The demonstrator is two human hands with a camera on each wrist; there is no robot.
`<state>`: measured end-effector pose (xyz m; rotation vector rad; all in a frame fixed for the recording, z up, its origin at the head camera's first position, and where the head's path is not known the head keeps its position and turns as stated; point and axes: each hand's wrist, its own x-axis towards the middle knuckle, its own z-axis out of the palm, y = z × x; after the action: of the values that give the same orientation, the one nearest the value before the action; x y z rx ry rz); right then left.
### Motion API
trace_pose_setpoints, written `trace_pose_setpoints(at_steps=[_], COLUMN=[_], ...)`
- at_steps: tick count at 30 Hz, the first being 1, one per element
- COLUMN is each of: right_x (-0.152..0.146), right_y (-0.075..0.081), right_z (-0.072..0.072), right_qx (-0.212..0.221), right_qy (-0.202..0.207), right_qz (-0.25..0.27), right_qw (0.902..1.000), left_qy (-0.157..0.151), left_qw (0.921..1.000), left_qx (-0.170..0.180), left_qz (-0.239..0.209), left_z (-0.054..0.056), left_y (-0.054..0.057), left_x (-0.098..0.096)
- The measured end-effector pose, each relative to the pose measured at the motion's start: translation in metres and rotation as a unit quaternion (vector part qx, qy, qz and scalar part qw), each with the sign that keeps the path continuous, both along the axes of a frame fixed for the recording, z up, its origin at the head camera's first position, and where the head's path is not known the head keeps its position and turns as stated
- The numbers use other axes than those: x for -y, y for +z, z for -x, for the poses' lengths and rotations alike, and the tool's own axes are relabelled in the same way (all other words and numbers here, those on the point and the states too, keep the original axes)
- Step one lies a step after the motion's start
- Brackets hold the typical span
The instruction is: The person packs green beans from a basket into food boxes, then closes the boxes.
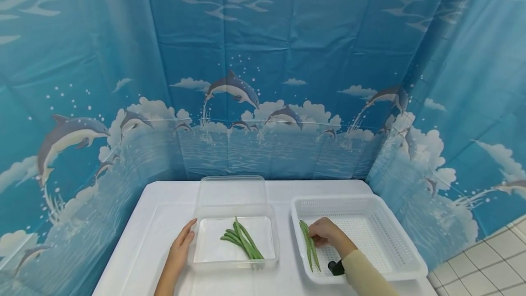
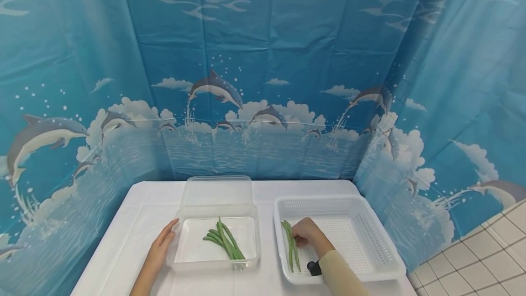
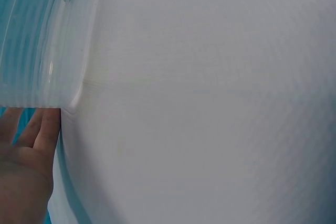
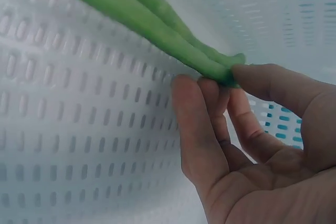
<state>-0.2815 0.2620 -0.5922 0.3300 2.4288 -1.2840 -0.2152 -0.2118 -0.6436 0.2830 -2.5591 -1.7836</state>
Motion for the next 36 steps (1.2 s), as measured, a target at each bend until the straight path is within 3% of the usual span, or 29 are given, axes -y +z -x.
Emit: trace_pose_setpoints(at_steps=[5, 11, 21, 27, 36], right_x=[-0.007, -0.005, 0.049, 0.097, 0.157], right_y=[0.013, 0.038, 0.080, 0.080, 0.061], right_z=[0.000, 0.005, 0.019, 0.023, 0.022], right_qx=[0.016, 0.022, 0.009, 0.018, 0.039], right_qy=[-0.007, 0.030, 0.068, 0.074, 0.083], right_qz=[0.087, 0.165, 0.219, 0.225, 0.206], right_qw=[0.9960, 0.9856, 0.9733, 0.9713, 0.9742], left_qy=[-0.002, -0.003, -0.003, -0.001, 0.002], left_qw=[1.0000, 0.9999, 0.9999, 0.9998, 0.9999], left_qx=[-0.001, 0.001, -0.003, 0.001, 0.005], left_qz=[-0.009, -0.012, -0.013, -0.020, -0.015], left_z=[-0.001, -0.001, 0.000, 0.000, 0.000], left_y=[-0.002, -0.003, -0.001, -0.002, -0.003], left_x=[0.000, 0.002, 0.000, 0.000, -0.001])
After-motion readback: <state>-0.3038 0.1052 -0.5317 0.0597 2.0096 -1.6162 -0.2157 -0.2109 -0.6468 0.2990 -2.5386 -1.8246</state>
